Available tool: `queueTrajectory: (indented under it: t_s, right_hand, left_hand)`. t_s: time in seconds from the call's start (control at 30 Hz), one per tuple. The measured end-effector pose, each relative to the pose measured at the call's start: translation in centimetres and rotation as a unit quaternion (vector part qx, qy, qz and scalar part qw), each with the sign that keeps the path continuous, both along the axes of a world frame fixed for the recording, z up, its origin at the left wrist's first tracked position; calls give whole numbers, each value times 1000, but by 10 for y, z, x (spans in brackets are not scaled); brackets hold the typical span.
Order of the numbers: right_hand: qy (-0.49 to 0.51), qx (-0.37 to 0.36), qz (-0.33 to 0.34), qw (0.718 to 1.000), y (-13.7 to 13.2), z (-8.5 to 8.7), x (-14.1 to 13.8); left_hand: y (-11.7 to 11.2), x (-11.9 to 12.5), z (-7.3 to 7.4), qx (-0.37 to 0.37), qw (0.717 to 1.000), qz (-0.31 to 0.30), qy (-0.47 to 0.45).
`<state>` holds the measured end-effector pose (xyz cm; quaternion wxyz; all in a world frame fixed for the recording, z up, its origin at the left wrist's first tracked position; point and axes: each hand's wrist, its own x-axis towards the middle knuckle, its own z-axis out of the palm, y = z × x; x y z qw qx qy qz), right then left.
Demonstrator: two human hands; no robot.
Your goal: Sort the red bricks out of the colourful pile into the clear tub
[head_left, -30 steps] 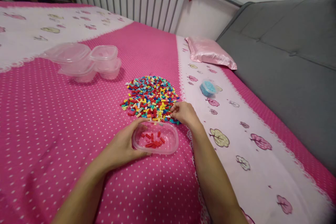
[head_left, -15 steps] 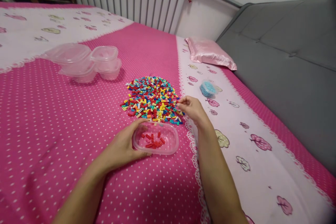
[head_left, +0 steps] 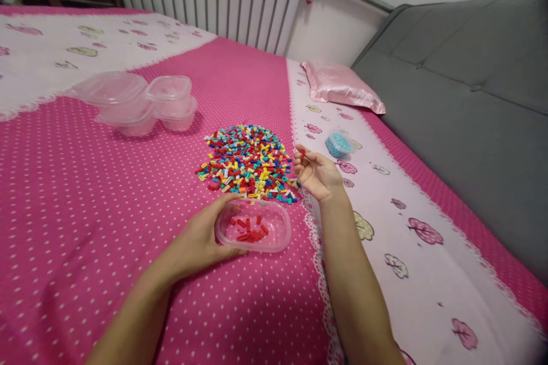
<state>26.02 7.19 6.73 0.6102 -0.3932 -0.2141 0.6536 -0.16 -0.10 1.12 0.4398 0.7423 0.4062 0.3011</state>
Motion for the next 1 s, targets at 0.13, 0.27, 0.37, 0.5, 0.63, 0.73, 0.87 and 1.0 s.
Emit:
queueTrajectory:
  t_s: [0.13,0.27,0.37,0.5,0.63,0.73,0.87,1.0]
  right_hand:
    - [-51,-11,-8,999,7,-14,2]
    - [-364,3,-59,929,15,-41,2]
    - [-602,7,-51,797,19,-57,2]
    - [-678,23,-7,735,20,-61,2]
    - [-677,24,10,736,18,-57,0]
    - [-680,9,1,733,16,-54,-2]
    - [-679,6,-2,734,17,-56,-2]
    - [-615,16,-25,788,18,-58,-1]
  left_hand:
    - [0,0,2,0,1000,-3,-1]
    - [0,0,0,2,1000,0,9]
    - [0,-1,-3,10,1000,6,18]
    - [0,-2,-4,17,1000,7,21]
    - [0,-1,-2,10,1000,4,14]
    - [0,0,-1,9,1000,1,6]
    - [0,0,-1,9,1000,-1,7]
    - [0,0,0,5,1000,4,13]
